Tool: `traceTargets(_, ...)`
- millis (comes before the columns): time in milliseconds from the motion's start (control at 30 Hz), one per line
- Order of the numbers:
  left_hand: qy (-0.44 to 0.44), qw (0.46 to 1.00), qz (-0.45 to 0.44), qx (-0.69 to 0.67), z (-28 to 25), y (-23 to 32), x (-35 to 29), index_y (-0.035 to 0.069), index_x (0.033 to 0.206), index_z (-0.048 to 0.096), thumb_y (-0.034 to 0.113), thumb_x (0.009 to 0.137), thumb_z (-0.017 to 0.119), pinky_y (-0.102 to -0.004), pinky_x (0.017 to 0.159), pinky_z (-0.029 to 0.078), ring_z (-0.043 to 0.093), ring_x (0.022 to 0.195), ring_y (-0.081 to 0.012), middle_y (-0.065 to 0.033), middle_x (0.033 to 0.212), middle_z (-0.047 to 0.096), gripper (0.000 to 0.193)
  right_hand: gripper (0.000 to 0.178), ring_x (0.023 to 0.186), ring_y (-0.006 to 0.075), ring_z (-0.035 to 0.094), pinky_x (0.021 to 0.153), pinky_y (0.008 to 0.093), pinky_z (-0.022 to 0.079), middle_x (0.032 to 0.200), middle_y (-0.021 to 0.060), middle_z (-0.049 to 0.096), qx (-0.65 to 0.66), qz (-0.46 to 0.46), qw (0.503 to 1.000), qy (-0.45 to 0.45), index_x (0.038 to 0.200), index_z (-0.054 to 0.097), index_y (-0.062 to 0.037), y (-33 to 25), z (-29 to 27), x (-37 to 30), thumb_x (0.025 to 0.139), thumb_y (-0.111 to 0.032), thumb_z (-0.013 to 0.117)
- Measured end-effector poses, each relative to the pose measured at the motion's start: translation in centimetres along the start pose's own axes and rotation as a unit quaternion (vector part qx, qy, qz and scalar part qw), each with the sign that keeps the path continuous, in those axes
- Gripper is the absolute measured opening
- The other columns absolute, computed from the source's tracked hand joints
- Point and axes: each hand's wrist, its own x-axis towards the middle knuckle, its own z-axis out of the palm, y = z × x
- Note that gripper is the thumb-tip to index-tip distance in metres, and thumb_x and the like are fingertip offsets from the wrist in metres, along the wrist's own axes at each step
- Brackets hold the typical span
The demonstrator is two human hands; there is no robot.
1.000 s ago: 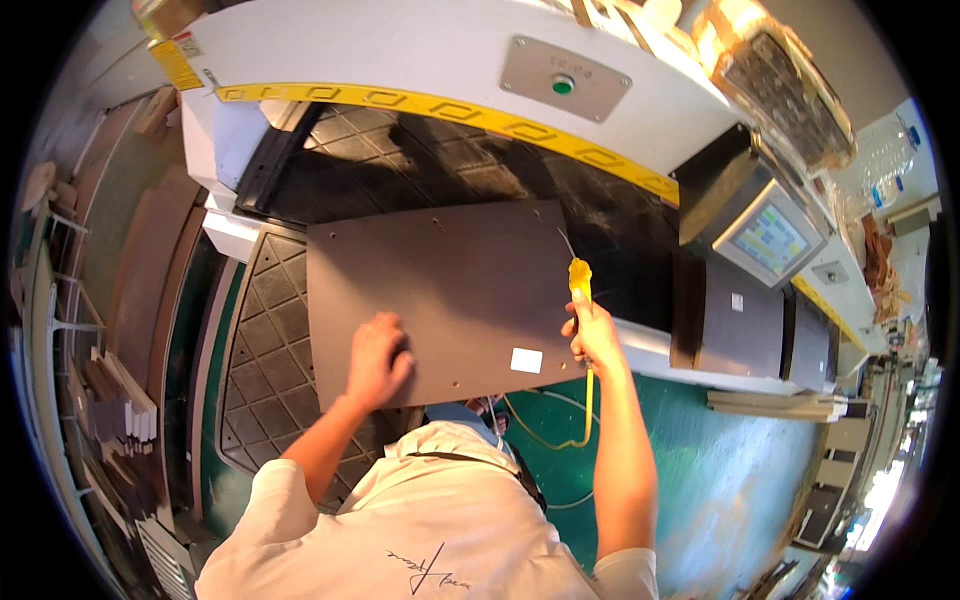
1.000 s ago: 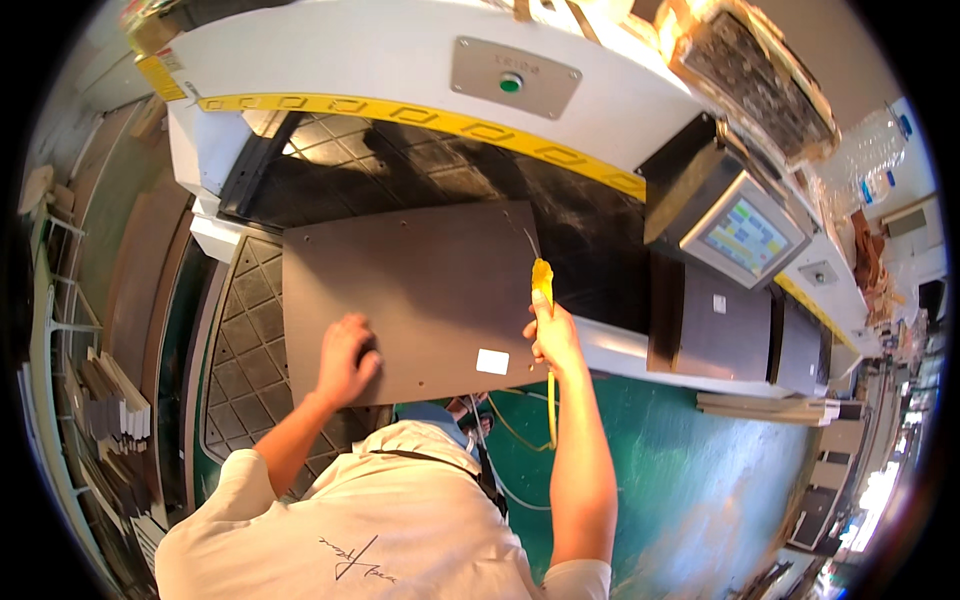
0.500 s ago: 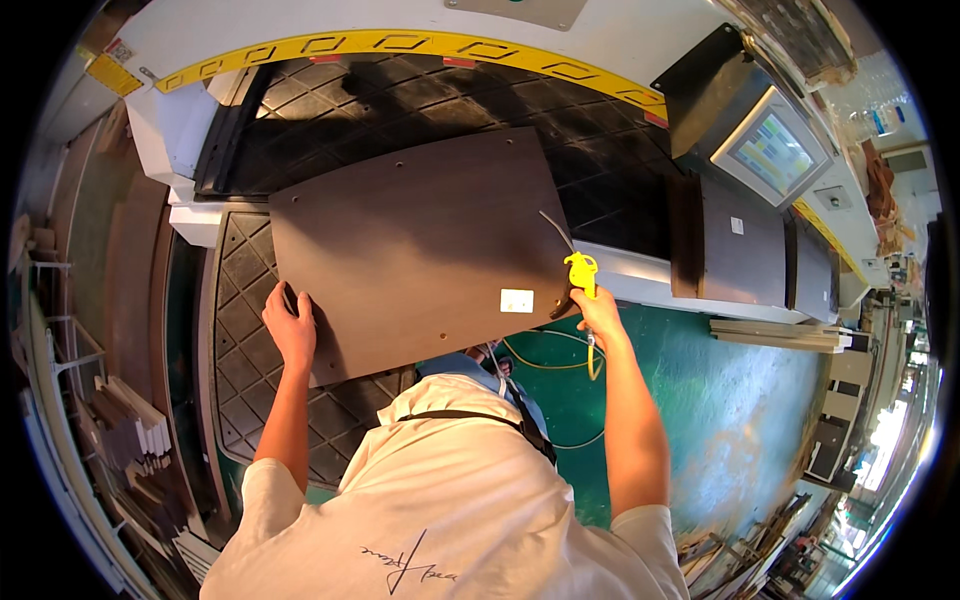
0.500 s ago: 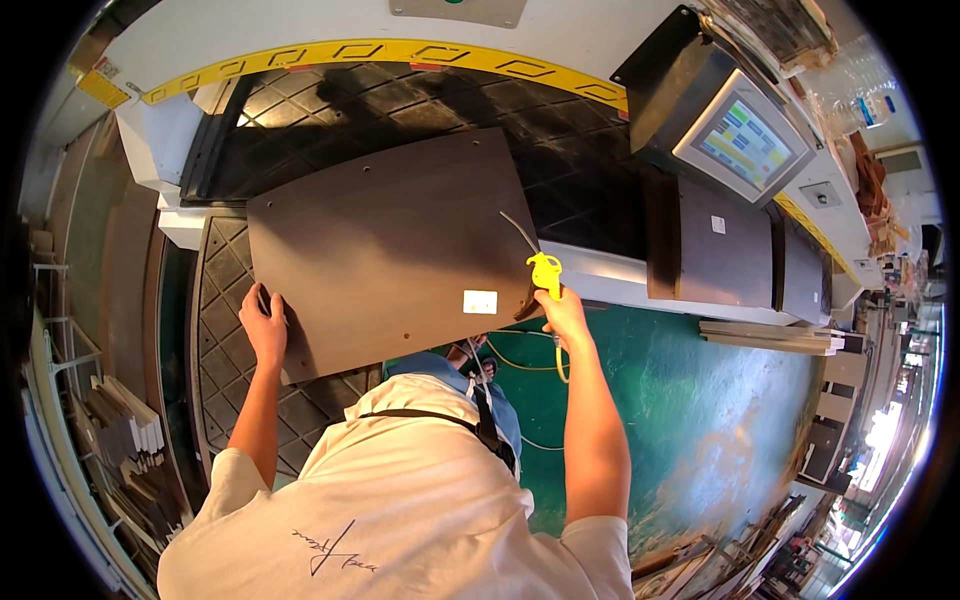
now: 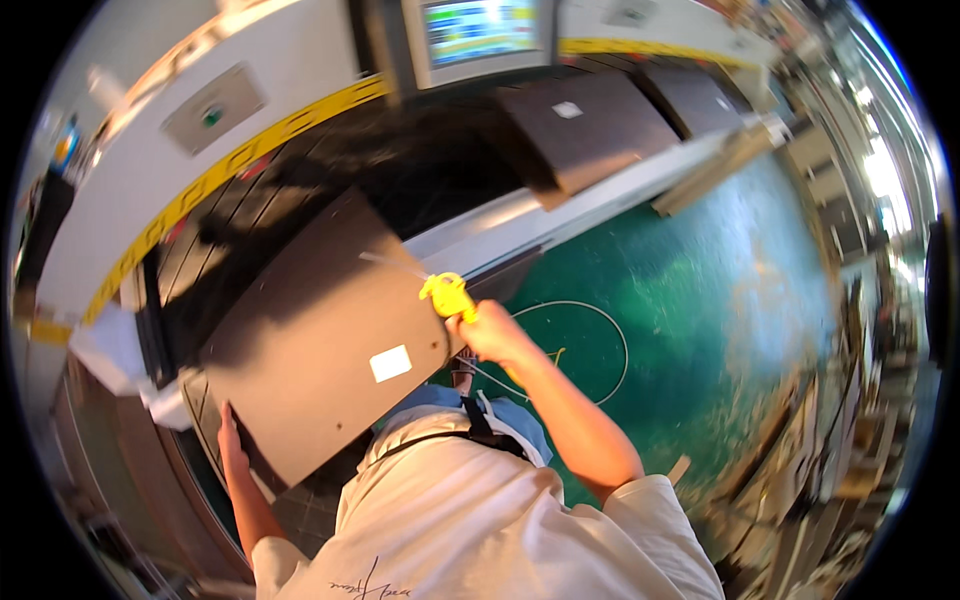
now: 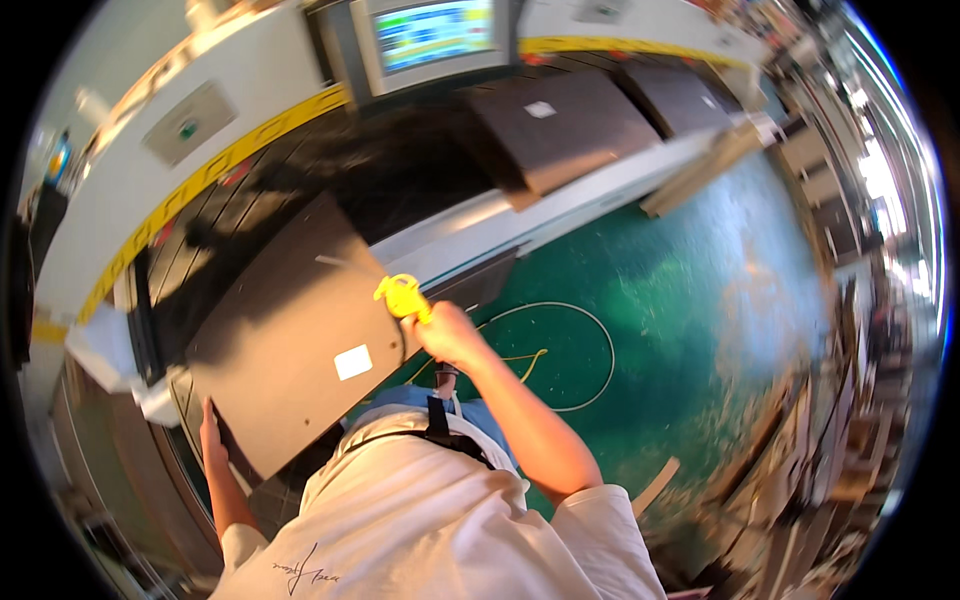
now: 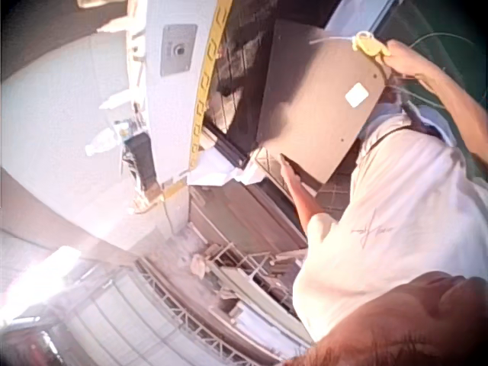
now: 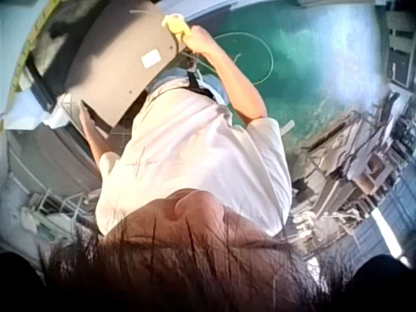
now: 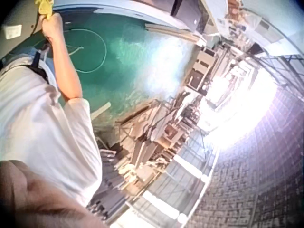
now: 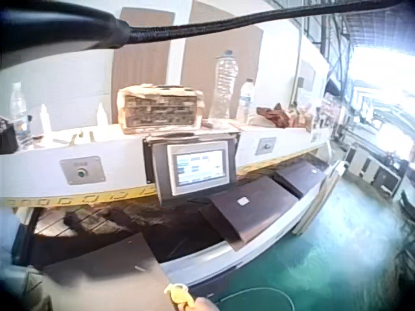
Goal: The person uses a yellow air blow gun to clean dust and debris from the surface of dark rectangular panels. They place the panels on a machine bed, blow them clean, and then move them to a stack.
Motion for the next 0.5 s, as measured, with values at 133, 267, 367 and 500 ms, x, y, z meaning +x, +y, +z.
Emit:
traceTargets(133, -0.021, 0.996, 0.081, -0.006, -0.1, 0.3, -1.4, -0.002, 0.134, 0.066, 0.064, 0.095, 0.069, -0.0396, 0.097, 0.055, 0.068, 0.113, -0.0257, -0.0125, 0.126, 0.071, 0.077, 0.043, 0.056, 0.0290, 0.067, 0.058, 0.0437, 0.052, 0.071, 0.0201, 0.068, 0.071, -0.083, 0.993, 0.034, 0.104, 0.072, 0.0034, 7.7, -0.1, -3.8, 0.095, -0.038, 0.069)
traceTargets(267, -0.039, 0.985, 0.166, -0.024, 6.1, 4.6, -10.5, 0.002, 0.140, 0.063, 0.062, 0.097, 0.068, -0.0384, 0.107, 0.048, 0.060, 0.126, -0.0249, -0.0108, 0.137, 0.066, 0.074, 0.038, 0.064, 0.0208, 0.067, 0.060, 0.0386, 0.051, 0.087, 0.0148, 0.073, 0.162, -0.022, 0.986, 0.030, 0.125, 0.069, -0.0053, 16.0, -2.6, -11.0, 0.093, -0.026, 0.068)
traceTargets(367, -0.059, 0.963, 0.261, -0.017, 9.8, 6.1, -15.7, 0.000, 0.130, 0.065, 0.058, 0.099, 0.068, -0.0372, 0.097, 0.053, 0.065, 0.110, -0.0226, -0.0088, 0.121, 0.069, 0.065, 0.044, 0.078, 0.0115, 0.066, 0.062, 0.0290, 0.052, 0.101, 0.0013, 0.075, 0.239, 0.095, 0.963, 0.077, 0.135, 0.065, -0.0084, 23.3, -2.5, -15.5, 0.092, -0.015, 0.066)
traceTargets(500, -0.217, 0.916, 0.334, -0.040, 13.2, 8.5, -25.8, -0.001, 0.132, 0.064, 0.039, 0.096, 0.078, -0.0365, 0.099, 0.051, 0.064, 0.112, -0.0219, -0.0083, 0.121, 0.069, 0.056, 0.039, 0.093, 0.0092, 0.065, 0.069, 0.0284, 0.056, 0.109, -0.0038, 0.072, 0.395, 0.059, 0.903, 0.155, 0.133, 0.064, -0.0126, 32.7, -2.1, -21.5, 0.093, -0.013, 0.066)
